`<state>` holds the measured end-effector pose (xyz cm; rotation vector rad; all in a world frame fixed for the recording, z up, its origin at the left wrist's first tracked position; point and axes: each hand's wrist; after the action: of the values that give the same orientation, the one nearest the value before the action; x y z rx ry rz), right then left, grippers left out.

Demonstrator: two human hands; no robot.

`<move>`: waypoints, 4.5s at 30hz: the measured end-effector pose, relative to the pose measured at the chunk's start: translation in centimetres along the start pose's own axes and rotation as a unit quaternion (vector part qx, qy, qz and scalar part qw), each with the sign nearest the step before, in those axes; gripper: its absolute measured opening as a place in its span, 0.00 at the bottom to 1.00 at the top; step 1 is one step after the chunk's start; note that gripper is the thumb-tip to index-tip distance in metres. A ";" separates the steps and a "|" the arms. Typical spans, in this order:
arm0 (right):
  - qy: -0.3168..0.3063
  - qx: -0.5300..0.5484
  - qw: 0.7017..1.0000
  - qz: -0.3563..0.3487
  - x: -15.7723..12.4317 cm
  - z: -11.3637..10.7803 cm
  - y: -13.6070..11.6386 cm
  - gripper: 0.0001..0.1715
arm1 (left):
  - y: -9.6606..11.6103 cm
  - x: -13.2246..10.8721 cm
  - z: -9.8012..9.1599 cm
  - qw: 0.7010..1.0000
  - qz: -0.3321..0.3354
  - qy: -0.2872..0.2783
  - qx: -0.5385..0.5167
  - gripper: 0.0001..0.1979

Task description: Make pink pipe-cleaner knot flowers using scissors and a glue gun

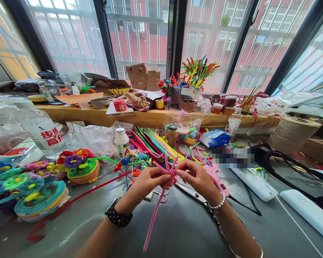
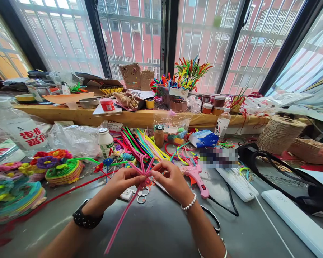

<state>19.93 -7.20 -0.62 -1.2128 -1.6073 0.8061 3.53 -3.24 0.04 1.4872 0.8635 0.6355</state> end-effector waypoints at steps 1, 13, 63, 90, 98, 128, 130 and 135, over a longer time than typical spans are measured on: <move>0.009 -0.013 1.000 -0.019 -0.1 -0.4 -0.2 0.05 | 0.2 -0.1 0.0 0.999 -0.020 -0.013 -0.030 0.11; 0.045 -0.161 0.962 -0.214 -0.4 -0.3 -0.6 0.07 | -0.7 0.1 -0.2 0.968 -0.084 -0.096 -0.214 0.08; -0.126 0.236 0.958 0.108 -0.1 -0.8 0.0 0.12 | -0.6 -0.1 0.7 0.995 0.073 -0.040 0.046 0.14; -0.065 0.375 0.915 0.138 -0.5 0.7 -0.5 0.10 | 0.2 -0.5 -0.2 0.986 0.068 -0.080 -0.130 0.14; 0.123 0.412 0.892 0.136 0.1 2.5 0.3 0.09 | 0.1 0.0 0.4 0.990 0.062 0.007 -0.125 0.16; 0.115 0.229 0.962 0.089 0.0 1.9 0.2 0.10 | 0.2 -0.2 1.1 0.994 0.009 0.066 -0.085 0.13; 0.096 0.204 0.970 0.092 0.0 1.3 0.1 0.11 | 0.2 -0.2 1.0 0.996 -0.004 0.056 -0.067 0.12; 0.059 0.148 0.982 0.102 0.1 0.0 -0.2 0.12 | 0.2 -0.1 0.8 1.000 -0.011 0.006 -0.027 0.12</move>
<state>19.81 -7.18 -0.44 -1.1970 -1.2288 1.0420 4.13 -3.83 0.14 1.4254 0.8638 0.6478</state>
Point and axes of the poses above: each hand's wrist, its own x-axis towards the middle knuckle, its own z-axis out of the palm, y = z × x
